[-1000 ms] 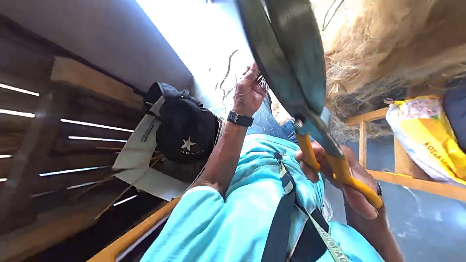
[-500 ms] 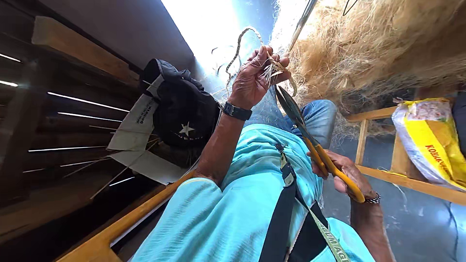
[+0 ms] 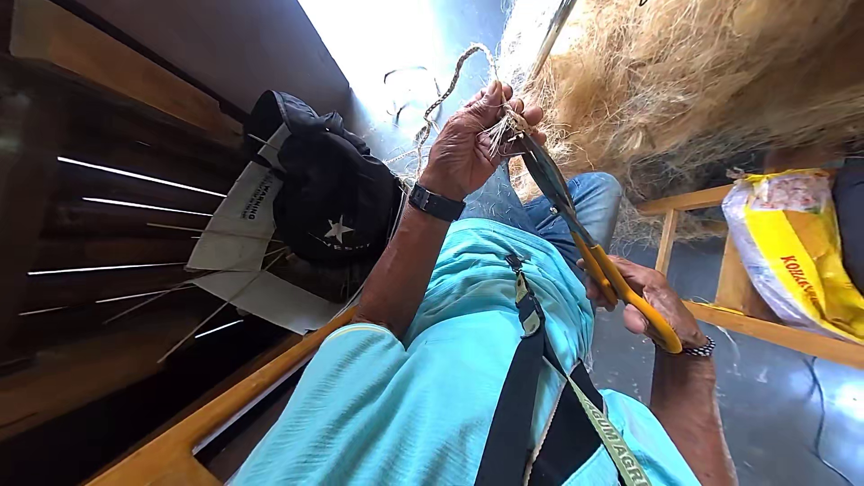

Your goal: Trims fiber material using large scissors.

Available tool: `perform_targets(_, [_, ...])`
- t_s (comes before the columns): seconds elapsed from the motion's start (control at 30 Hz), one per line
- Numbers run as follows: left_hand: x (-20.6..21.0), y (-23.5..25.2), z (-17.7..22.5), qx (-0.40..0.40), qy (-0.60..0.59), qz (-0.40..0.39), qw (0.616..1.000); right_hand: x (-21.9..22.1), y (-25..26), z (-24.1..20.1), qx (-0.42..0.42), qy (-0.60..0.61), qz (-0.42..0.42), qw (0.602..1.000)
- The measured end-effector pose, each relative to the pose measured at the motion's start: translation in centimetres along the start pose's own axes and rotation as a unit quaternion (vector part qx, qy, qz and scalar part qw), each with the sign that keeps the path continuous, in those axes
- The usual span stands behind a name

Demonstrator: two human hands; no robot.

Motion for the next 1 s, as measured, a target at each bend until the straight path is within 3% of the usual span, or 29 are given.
perform_targets(0.77, [-1.3,0.0,0.2,0.002,0.033,-0.049,0.998,-0.4,1.1,-1.0,0.02,-0.007,-0.005,1.0])
perform_targets(1.0, [-1.2,0.2,0.0,0.008,0.025,-0.029,0.999,-0.3,1.2,-0.8,0.018,0.0,-0.003,1.0])
Point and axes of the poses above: each hand's wrist, its own y-axis towards the middle knuckle, its own x-axis out of the palm, z = x × y, the point moved 1 cm from there along y, towards the middle knuckle, and after that the axes turned 5 degrees about -x, right-handed, at the moved point
